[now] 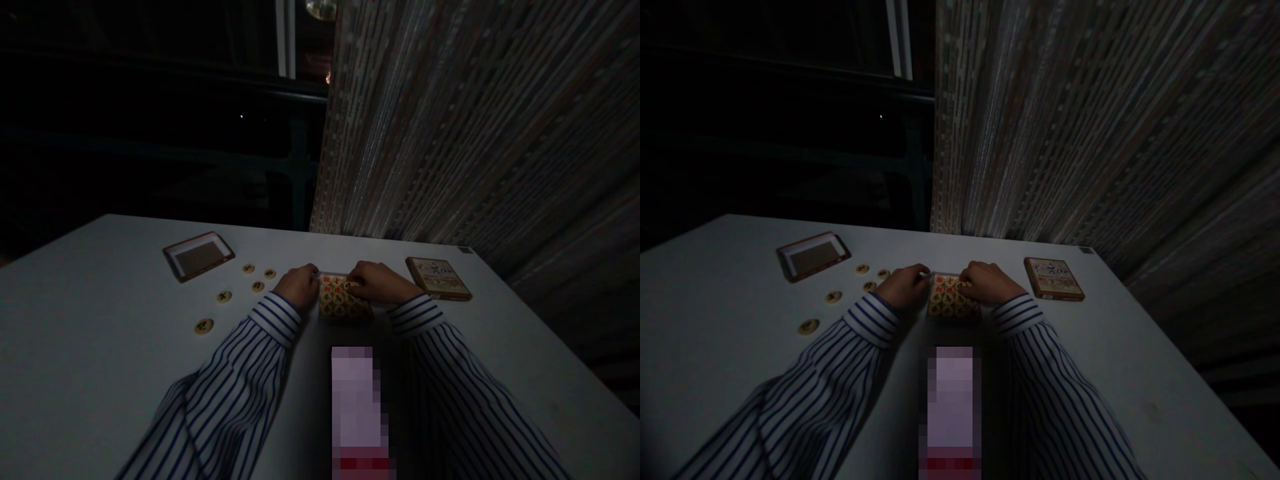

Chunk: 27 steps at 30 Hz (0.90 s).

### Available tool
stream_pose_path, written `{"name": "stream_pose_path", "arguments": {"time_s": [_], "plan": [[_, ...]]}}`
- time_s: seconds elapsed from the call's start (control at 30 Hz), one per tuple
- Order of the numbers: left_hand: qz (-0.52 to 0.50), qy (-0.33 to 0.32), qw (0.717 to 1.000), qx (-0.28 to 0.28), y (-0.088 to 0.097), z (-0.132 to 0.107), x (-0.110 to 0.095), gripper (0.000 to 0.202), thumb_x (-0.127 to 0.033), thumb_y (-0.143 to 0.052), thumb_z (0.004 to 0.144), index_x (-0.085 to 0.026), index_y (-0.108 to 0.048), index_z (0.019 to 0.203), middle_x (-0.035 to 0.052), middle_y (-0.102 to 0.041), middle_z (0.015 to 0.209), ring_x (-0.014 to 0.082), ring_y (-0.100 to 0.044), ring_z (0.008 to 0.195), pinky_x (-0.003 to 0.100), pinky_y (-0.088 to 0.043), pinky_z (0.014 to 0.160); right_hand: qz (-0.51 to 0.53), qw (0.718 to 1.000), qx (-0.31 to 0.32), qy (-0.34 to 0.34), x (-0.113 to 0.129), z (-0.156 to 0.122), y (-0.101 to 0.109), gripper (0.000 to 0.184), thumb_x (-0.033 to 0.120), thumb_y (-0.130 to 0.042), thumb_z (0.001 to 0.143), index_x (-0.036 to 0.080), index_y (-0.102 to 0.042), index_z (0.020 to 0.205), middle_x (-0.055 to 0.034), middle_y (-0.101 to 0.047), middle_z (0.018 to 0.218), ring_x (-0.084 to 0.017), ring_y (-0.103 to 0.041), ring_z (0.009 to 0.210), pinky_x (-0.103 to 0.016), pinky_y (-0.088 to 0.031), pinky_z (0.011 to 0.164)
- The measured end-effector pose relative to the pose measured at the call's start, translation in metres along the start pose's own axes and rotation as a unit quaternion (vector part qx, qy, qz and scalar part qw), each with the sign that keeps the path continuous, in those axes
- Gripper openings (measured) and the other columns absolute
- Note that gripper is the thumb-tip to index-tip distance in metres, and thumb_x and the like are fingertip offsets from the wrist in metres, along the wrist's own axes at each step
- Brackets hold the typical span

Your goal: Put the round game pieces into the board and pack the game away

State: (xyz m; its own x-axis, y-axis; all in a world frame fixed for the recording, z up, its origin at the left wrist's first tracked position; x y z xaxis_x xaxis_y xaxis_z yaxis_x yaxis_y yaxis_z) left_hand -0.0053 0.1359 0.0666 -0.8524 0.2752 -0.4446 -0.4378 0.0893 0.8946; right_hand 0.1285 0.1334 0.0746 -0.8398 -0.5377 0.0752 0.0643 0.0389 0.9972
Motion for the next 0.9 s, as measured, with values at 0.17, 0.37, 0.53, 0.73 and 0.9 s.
{"name": "stream_pose_path", "arguments": {"time_s": [0.17,0.37,0.53,0.73,0.9], "plan": [[-0.005,0.000,1.000,0.002,-0.0011,0.0009,0.0011,0.032,-0.027,-0.042,0.078,-0.018,-0.056,0.106,0.0104,-0.065,0.096,0.0215,-0.060,0.089,0.029,-0.044,0.076,0.004,1.000,0.002,-0.003,-0.0020,-0.0005,-0.0007,0.030,0.038,-0.052,0.074,0.022,-0.064,0.096,-0.0070,-0.061,0.093,-0.019,-0.056,0.086,-0.026,-0.039,0.072],[0.007,0.001,1.000,-0.004,0.0010,-0.0001,-0.0002,0.032,-0.028,-0.042,0.078,-0.018,-0.056,0.105,0.0108,-0.065,0.096,0.0220,-0.059,0.091,0.030,-0.044,0.078,0.024,1.000,-0.007,0.013,-0.0006,-0.0015,0.0035,0.026,0.029,-0.047,0.078,0.021,-0.065,0.096,-0.0060,-0.063,0.094,-0.017,-0.056,0.087,-0.024,-0.039,0.074],[0.003,0.002,1.000,0.004,0.0004,0.0004,-0.0001,0.033,-0.026,-0.043,0.077,-0.018,-0.055,0.106,0.0099,-0.065,0.097,0.0216,-0.059,0.091,0.029,-0.044,0.078,0.018,1.000,0.013,0.013,-0.0002,-0.0004,-0.0010,0.026,0.023,-0.047,0.076,0.022,-0.065,0.095,-0.0059,-0.062,0.095,-0.018,-0.055,0.089,-0.024,-0.038,0.074],[-0.007,-0.008,1.000,0.000,-0.0004,0.0012,-0.0004,0.032,-0.027,-0.043,0.077,-0.017,-0.056,0.105,0.0111,-0.065,0.096,0.0231,-0.059,0.090,0.032,-0.044,0.078,0.012,1.000,0.013,0.015,0.0005,-0.0004,-0.0022,0.027,0.024,-0.047,0.076,0.023,-0.063,0.098,-0.0062,-0.061,0.097,-0.018,-0.055,0.089,-0.025,-0.038,0.074],[-0.006,-0.005,1.000,0.001,0.0001,0.0002,-0.0008,0.033,-0.027,-0.043,0.077,-0.017,-0.055,0.106,0.0108,-0.065,0.096,0.0220,-0.059,0.090,0.031,-0.043,0.079,0.014,1.000,0.005,0.018,0.0024,-0.0010,-0.0020,0.026,0.025,-0.047,0.077,0.022,-0.064,0.097,-0.0062,-0.061,0.095,-0.018,-0.055,0.090,-0.026,-0.038,0.075]]}}
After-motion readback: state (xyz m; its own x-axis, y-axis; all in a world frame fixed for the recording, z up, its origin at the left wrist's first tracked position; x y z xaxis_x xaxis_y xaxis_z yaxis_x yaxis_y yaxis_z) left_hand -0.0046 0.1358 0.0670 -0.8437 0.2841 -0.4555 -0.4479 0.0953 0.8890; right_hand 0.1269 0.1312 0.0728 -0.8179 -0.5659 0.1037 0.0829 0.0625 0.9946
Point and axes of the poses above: each hand's wrist, its own z-axis towards the middle knuckle, its own y-axis out of the back of the hand, x = y × z, the point moved 9 cm from there along z, towards the middle knuckle
